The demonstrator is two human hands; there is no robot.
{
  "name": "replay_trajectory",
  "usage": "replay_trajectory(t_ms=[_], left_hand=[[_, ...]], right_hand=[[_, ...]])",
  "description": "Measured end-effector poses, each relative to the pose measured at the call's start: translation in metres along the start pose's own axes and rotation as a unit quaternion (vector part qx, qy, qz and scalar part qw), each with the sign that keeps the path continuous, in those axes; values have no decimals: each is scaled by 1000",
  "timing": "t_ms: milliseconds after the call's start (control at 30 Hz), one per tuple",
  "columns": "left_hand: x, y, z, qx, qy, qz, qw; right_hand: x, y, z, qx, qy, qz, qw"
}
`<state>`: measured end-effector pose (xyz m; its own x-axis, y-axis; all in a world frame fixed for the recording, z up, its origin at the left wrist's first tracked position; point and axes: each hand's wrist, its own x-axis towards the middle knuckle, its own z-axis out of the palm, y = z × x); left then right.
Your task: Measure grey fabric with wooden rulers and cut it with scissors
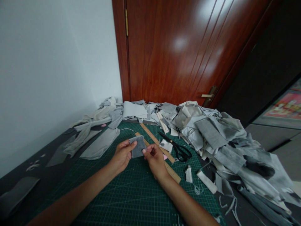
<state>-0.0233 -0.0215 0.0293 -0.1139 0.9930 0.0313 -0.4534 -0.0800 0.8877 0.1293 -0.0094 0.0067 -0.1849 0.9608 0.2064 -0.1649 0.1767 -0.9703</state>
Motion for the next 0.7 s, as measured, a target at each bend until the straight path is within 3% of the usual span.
replay_trajectory(t_ms=[133, 200, 233, 267, 333, 433, 500, 600, 700], left_hand=[[14, -3, -16, 180, -7, 37, 983], [22, -2, -26, 314, -42, 45, 947], [25, -2, -31, 397, -71, 47, 914], [27, -1, -35, 465, -98, 52, 878], [28, -1, -41, 530, -123, 58, 837], [25, -3, -43, 568, -133, 71, 809], [23, -5, -43, 589, -143, 80, 791], [20, -7, -42, 613, -145, 91, 771], [19, -4, -43, 658, -122, 132, 731]], right_hand=[[0, 5, -7, -76, -35, 2, 996], [-1, 7, -11, -150, -66, 5, 987], [-2, 7, -12, -200, -81, -1, 976], [-3, 7, -12, -257, -95, -11, 962], [-7, 3, -10, -388, -108, -40, 914], [-15, -8, -4, -559, -85, -115, 817], [-21, -16, 2, -607, -115, -193, 762], [-28, -23, 8, -596, -241, -260, 721], [-34, -28, 12, -604, -301, -241, 698]])
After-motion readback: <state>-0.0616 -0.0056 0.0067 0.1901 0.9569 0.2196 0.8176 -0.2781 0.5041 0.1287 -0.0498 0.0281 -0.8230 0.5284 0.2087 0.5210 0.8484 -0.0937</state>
